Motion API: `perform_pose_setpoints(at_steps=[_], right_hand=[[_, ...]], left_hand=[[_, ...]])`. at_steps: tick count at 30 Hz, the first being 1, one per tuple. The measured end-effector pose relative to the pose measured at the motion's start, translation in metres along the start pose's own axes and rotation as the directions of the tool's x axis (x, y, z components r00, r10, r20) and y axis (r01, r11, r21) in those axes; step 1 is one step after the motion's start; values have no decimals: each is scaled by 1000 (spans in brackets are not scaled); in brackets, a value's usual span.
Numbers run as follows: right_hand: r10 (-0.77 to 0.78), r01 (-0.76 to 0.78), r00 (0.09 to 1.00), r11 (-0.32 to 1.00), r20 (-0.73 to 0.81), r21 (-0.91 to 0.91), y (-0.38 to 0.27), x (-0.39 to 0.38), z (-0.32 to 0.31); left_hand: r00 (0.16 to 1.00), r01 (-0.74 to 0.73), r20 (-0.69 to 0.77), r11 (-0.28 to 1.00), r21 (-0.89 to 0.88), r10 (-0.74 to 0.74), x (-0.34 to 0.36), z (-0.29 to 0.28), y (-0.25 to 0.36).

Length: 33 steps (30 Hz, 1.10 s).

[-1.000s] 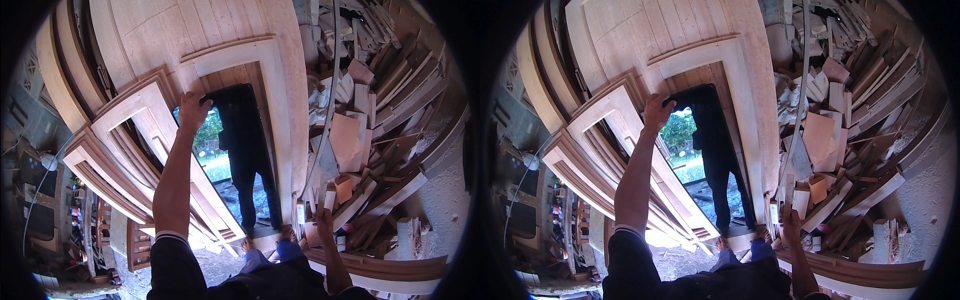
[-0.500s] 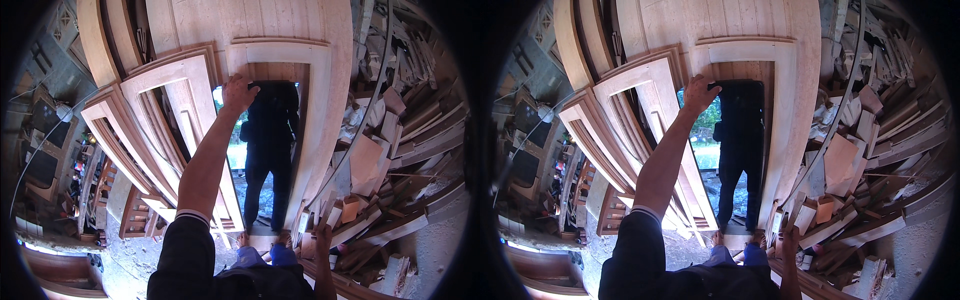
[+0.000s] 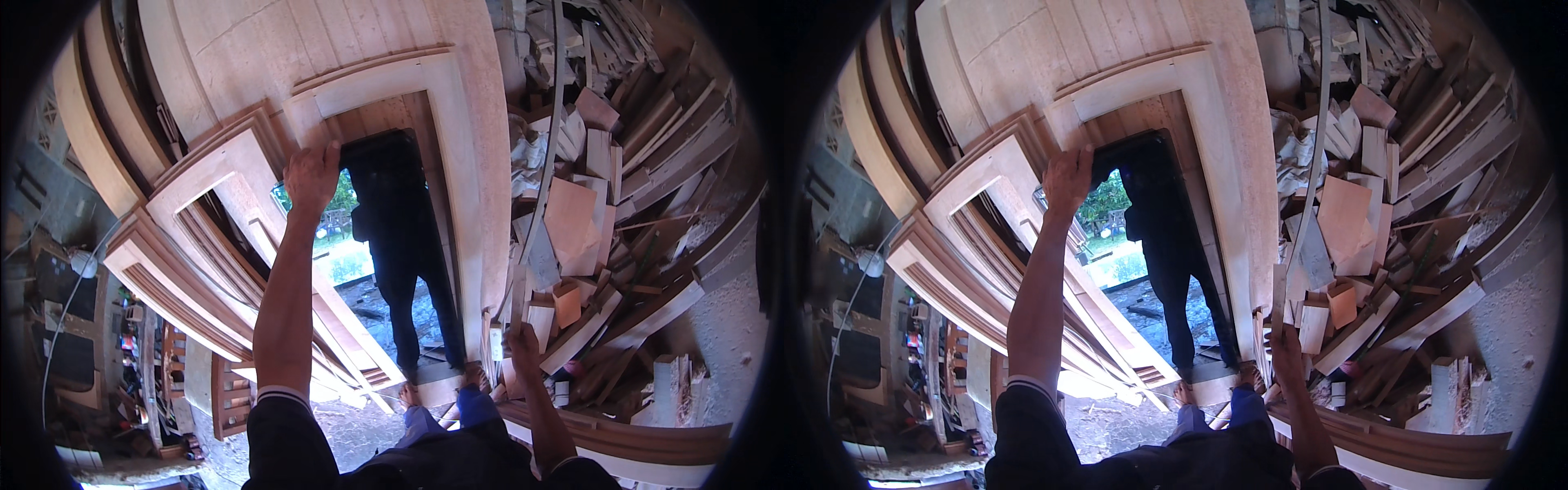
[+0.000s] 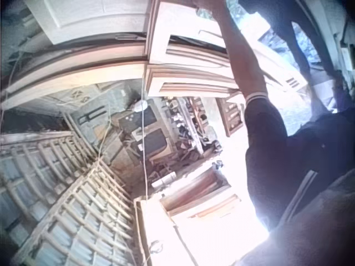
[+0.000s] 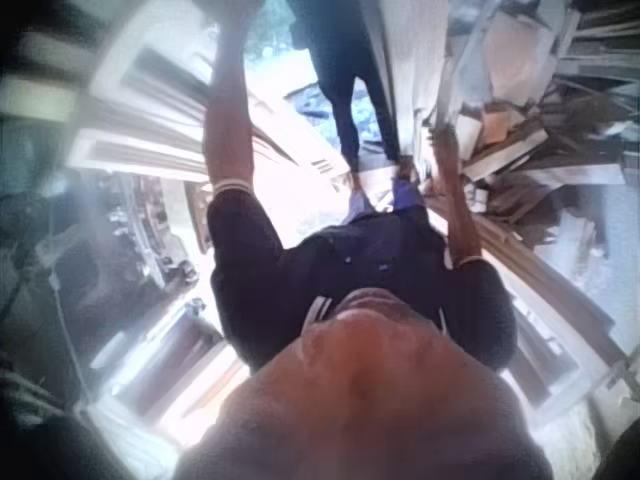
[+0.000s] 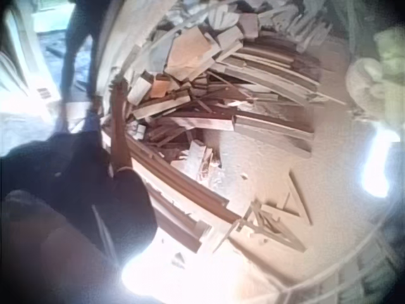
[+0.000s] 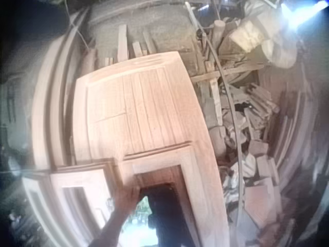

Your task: The person picks up a rectangular glass pane and repeatedly tests its fit into a recessed opening in a wooden door frame. They lift, align, and place the glass into the frame multiple times, adjusting its position to check alignment.

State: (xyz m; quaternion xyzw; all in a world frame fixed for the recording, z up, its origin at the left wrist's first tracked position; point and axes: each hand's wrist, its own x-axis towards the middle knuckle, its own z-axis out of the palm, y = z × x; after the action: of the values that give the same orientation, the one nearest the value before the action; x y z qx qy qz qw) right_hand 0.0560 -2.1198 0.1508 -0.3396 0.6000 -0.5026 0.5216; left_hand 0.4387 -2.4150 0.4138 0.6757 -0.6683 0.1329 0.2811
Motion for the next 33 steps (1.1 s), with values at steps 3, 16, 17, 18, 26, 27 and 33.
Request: perform_pose_setpoints(at_steps=[3, 16, 17, 18, 26, 27, 33], right_hand=[[-60, 59, 997, 998, 58, 13, -17, 23, 13], [-261, 237, 945, 962, 198, 137, -143, 132, 104], [-298, 282, 937, 953, 185, 107, -145, 142, 107], [-337, 327, 924, 942, 180, 82, -150, 153, 112], [-420, 458, 889, 826, 182, -330, -246, 199, 165], [-456, 491, 871, 793, 184, -360, -261, 195, 175], [-546, 609, 789, 637, 281, -472, -285, 214, 215]], left_hand=[[999, -16, -27, 1000, -6, 16, -8, -9, 4], [968, -152, -197, 988, 34, 156, -52, -61, 34], [973, -138, -184, 990, 27, 141, -57, -67, 41], [977, -121, -174, 992, 27, 124, -62, -74, 45], [952, -156, -257, 986, 55, 165, -103, -118, 64], [940, -176, -285, 982, 60, 186, -108, -122, 63], [954, -136, -260, 989, 64, 148, -129, -150, 77]])
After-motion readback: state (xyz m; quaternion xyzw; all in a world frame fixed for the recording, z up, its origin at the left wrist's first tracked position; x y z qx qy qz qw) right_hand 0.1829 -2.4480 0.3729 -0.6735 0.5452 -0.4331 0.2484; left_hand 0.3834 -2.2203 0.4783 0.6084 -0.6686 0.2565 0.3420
